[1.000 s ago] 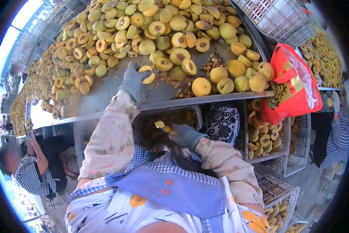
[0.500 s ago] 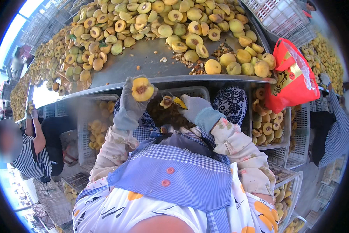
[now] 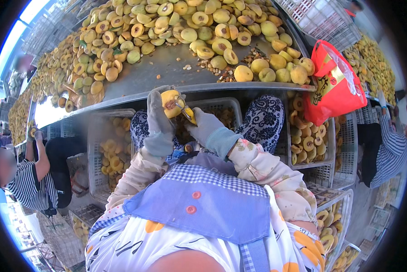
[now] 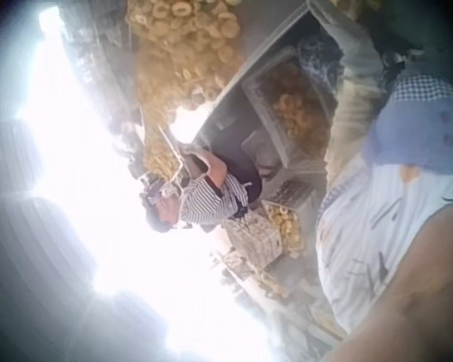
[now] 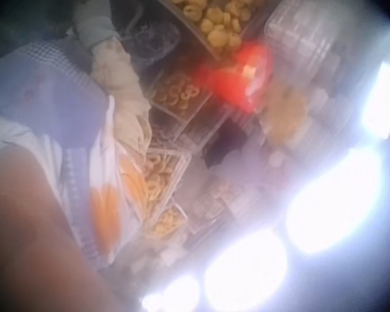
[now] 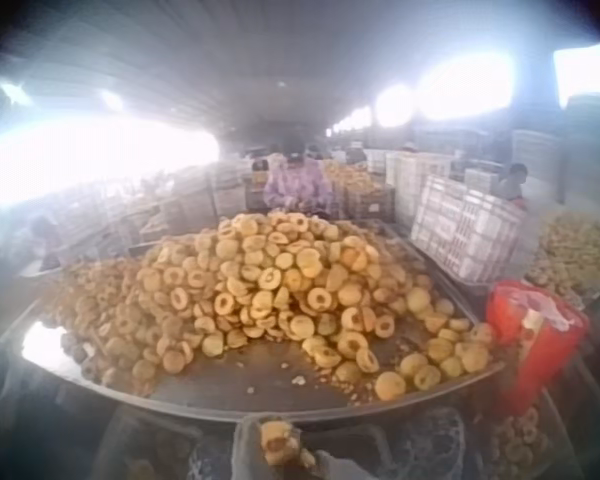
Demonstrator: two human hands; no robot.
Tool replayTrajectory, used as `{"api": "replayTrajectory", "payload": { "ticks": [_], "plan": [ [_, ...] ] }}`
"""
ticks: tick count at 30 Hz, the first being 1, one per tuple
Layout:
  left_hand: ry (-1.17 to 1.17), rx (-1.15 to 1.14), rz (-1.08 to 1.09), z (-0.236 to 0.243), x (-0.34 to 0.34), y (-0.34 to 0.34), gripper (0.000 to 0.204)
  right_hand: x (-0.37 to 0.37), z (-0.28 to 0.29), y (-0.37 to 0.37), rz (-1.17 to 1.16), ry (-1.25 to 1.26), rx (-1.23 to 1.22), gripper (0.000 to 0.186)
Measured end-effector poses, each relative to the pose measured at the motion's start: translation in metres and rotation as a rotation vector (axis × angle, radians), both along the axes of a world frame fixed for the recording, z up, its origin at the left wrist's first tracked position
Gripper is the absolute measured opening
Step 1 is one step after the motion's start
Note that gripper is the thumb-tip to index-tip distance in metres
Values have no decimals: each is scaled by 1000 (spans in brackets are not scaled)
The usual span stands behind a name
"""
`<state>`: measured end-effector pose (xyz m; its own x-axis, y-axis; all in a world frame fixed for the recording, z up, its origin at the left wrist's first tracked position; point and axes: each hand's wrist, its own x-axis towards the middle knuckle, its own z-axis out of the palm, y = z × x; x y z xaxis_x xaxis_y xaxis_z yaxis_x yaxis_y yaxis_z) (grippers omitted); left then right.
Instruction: The person sits at a workstation and uses a small knife to cut open yellow fruits, remove the pits, and place the pitted halves into a container. The process is repeated continuously for many fruits.
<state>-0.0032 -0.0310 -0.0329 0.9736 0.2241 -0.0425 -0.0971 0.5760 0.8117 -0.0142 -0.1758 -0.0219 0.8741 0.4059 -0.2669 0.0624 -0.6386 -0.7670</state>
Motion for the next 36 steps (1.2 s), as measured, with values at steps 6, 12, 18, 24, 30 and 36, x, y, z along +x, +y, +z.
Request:
{"api": "replayTrajectory", "payload": {
  "ticks": [6, 12, 18, 24, 30, 36],
  "plan": [
    [-39, 66, 63, -8, -2, -6, 46, 2, 4, 5, 12, 125, 83, 42],
    [-114, 35, 44, -10, 0, -14, 47, 4, 6, 7, 73, 169, 28, 49],
    [-177, 187, 79, -17, 3, -17, 34, 7, 5, 5, 99, 511, 267, 30],
    [36, 270, -489, 4, 13, 9, 24, 35, -35, -30, 410, 1795, 988, 5],
    [281, -443, -188, -13, 14, 2, 38, 19, -27, 3, 337, 550, 404, 27],
    [103, -43, 150, -29, -2, 133, 31, 28, -50, -30, 328, 78, -555, 29]
  ]
}}
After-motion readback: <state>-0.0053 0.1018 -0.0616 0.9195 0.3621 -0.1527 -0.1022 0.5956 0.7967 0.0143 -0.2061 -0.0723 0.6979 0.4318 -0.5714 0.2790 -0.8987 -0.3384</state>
